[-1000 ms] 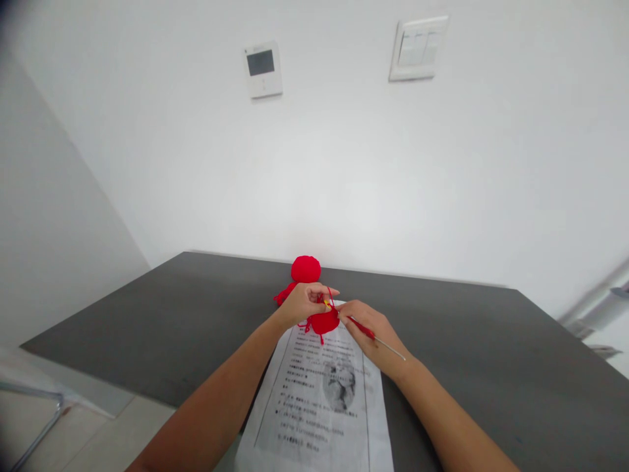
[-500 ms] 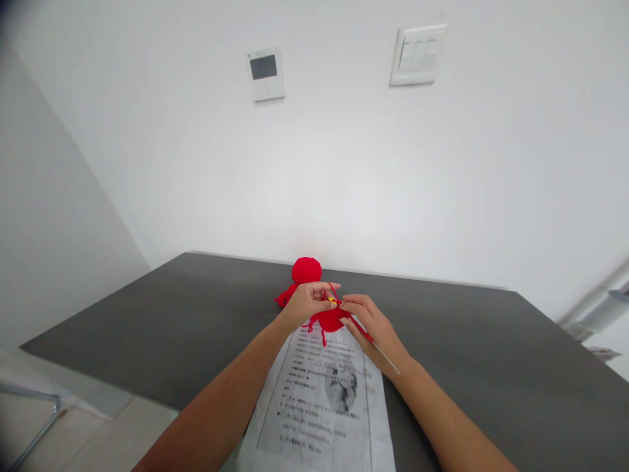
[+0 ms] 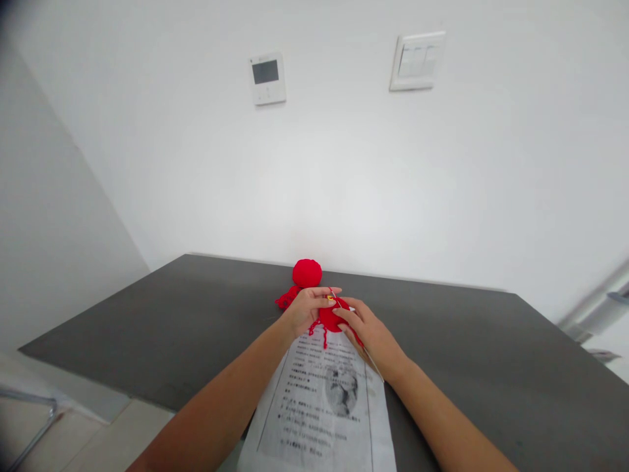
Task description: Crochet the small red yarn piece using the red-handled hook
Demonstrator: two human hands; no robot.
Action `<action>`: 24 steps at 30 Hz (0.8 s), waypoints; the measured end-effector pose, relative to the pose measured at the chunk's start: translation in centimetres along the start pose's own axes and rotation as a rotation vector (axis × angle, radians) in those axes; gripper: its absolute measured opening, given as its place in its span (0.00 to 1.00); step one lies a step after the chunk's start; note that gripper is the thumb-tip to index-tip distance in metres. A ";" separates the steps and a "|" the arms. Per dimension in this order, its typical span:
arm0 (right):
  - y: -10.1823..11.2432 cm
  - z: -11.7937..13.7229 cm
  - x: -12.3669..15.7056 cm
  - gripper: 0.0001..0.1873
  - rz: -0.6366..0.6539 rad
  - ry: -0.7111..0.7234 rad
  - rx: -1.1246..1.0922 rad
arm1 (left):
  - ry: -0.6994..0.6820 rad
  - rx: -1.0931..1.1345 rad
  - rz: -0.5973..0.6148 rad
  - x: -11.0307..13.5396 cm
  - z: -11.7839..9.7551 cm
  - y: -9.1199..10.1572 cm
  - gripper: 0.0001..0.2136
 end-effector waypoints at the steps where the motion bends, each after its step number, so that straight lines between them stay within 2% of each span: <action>1: -0.1 0.1 0.0 0.17 -0.011 -0.008 0.034 | -0.002 0.014 -0.008 0.0 0.1 -0.1 0.24; 5: -0.4 0.5 0.0 0.14 -0.033 -0.080 0.119 | -0.097 -0.021 -0.055 -0.3 0.6 0.0 0.25; 11: -0.5 1.0 -0.3 0.10 -0.036 -0.135 0.122 | -0.257 -0.307 -0.108 -0.9 0.8 0.7 0.24; 19: 1.1 0.8 -0.7 0.11 -0.080 -0.075 0.007 | -0.281 -0.620 -0.048 -1.4 0.3 1.5 0.24; 24: 1.5 0.6 -0.8 0.12 -0.070 -0.104 -0.115 | -0.310 -0.745 -0.078 -1.4 -0.4 2.1 0.23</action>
Point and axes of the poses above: each hand's wrist, its own x-axis away from the middle knuckle, its own y-axis out of the back of the hand, z = x × y, the point moved 2 cm from there along -x, towards the middle knuckle
